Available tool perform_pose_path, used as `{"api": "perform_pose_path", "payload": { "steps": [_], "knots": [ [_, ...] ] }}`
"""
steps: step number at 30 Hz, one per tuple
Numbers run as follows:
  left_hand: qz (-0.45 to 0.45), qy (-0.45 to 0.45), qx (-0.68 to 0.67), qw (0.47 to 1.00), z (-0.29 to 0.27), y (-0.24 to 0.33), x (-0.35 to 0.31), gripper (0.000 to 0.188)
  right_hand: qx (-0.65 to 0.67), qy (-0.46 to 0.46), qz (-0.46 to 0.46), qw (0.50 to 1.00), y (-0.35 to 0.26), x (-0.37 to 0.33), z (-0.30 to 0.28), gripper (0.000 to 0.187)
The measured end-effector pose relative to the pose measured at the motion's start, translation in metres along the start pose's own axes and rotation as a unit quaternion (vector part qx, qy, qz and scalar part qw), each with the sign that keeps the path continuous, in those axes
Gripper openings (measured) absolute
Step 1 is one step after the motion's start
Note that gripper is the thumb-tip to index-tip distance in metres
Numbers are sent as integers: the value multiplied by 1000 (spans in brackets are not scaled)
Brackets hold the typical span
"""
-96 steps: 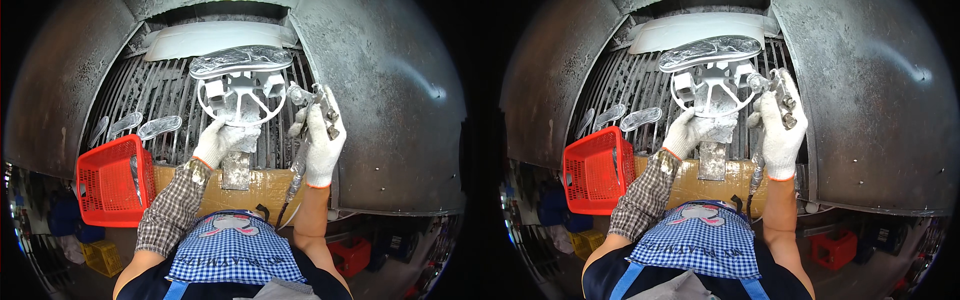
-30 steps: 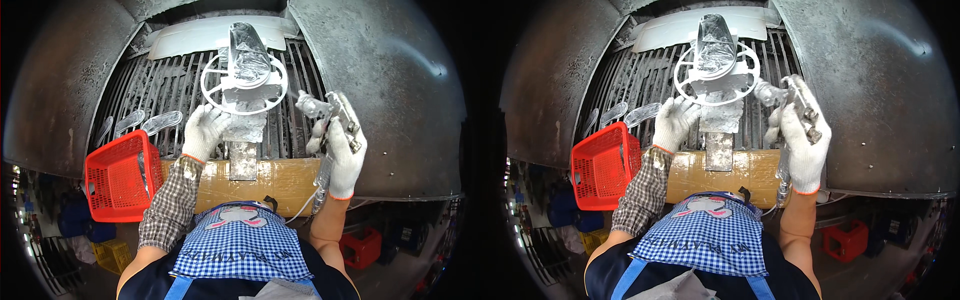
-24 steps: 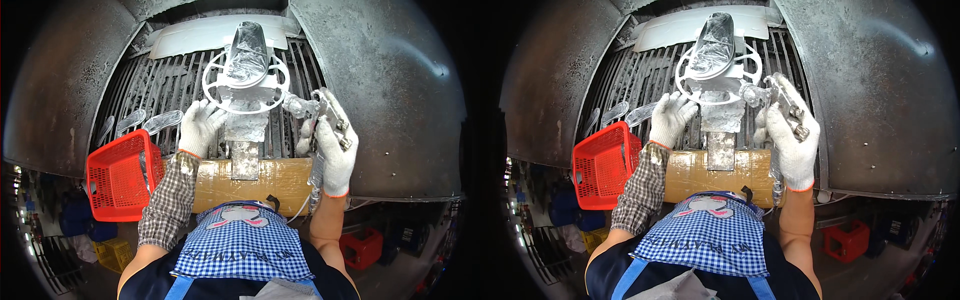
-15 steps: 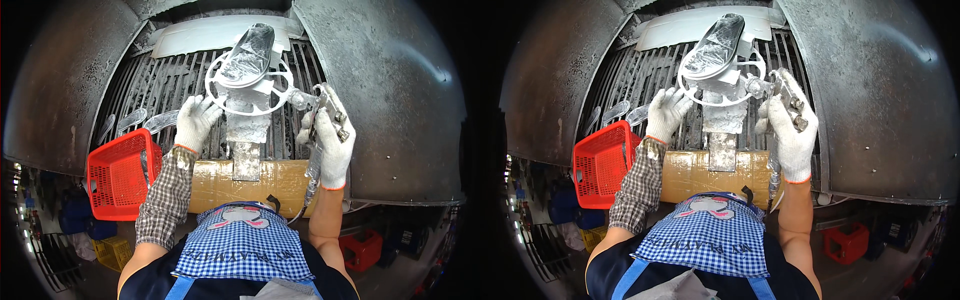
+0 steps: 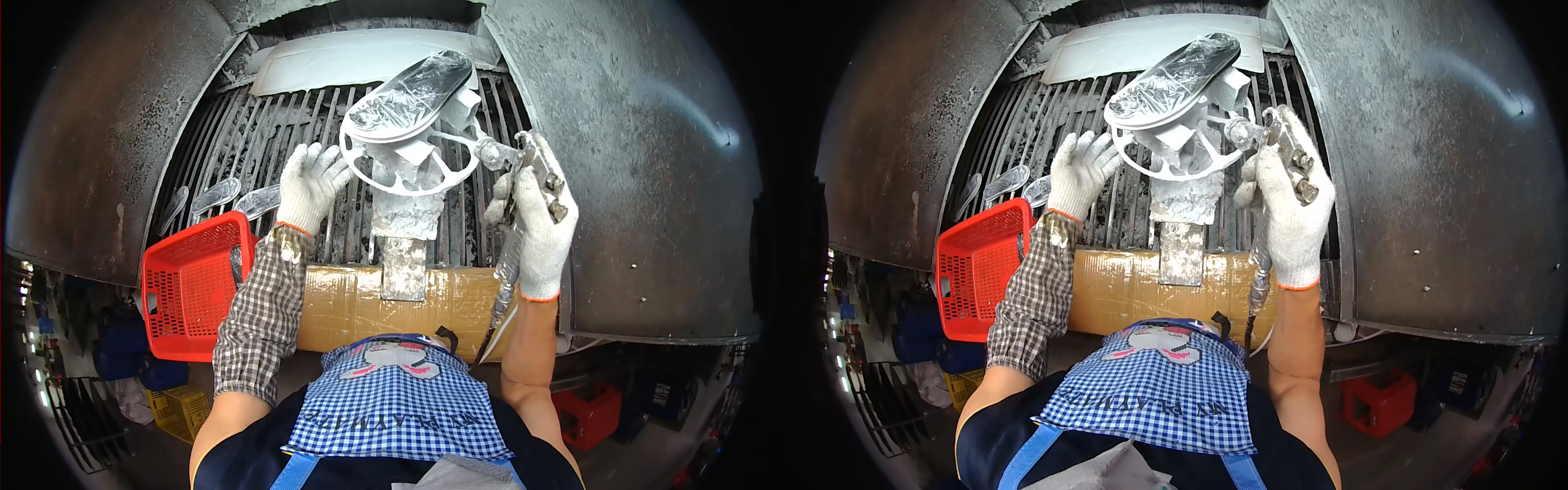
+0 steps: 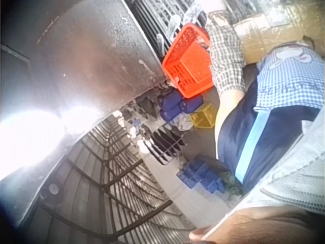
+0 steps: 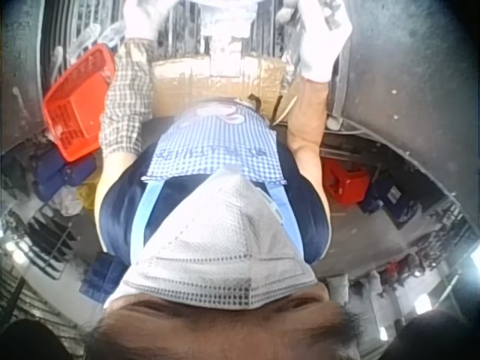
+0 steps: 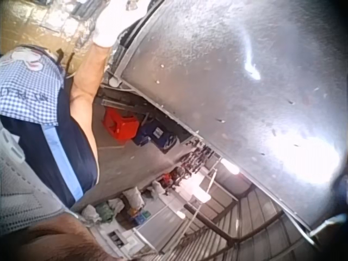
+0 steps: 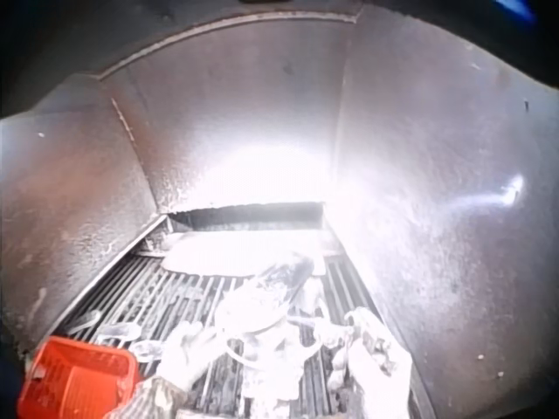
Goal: The person repeatedly picks up black slippers from a red basket and places them on a rotating fixture inside a spray booth. They use a spray gun to apply white paint to the slippers, rotating them to cover different surfaces. The person handles the slippers one at a time, placing them back on the fixture after each application.
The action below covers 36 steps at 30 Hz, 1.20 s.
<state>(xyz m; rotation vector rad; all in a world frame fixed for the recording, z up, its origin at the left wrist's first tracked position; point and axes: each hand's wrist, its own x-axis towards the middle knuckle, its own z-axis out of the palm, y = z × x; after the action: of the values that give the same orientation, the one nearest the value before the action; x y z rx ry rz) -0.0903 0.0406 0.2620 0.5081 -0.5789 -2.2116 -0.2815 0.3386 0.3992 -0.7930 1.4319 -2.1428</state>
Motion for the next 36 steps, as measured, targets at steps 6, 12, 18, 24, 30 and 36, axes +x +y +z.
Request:
{"api": "perform_pose_path", "payload": {
  "steps": [6, 12, 18, 24, 30, 36],
  "knots": [
    [28, 66, 34, 997, 1, -3, 1, 43, 27, 10, -3, 1000, 0, 5, 3, 57],
    [-11, 98, 20, 995, 2, -42, -25, 31, 31, 20, -14, 999, 3, 13, 5, 58],
    [-94, 88, -34, 991, 6, -80, -55, 39, 27, 43, -25, 998, 4, 18, 11, 56],
    [-104, 30, -64, 992, 20, -90, -68, 54, 23, 60, -27, 998, 0, 23, 10, 54],
    [-97, 14, -60, 993, 14, -82, -66, 67, 13, 83, -40, 996, -2, 25, -1, 54],
    [-87, 19, -56, 994, 7, -75, -64, 74, -42, 131, -66, 988, -7, 22, -5, 57]
  ]
}}
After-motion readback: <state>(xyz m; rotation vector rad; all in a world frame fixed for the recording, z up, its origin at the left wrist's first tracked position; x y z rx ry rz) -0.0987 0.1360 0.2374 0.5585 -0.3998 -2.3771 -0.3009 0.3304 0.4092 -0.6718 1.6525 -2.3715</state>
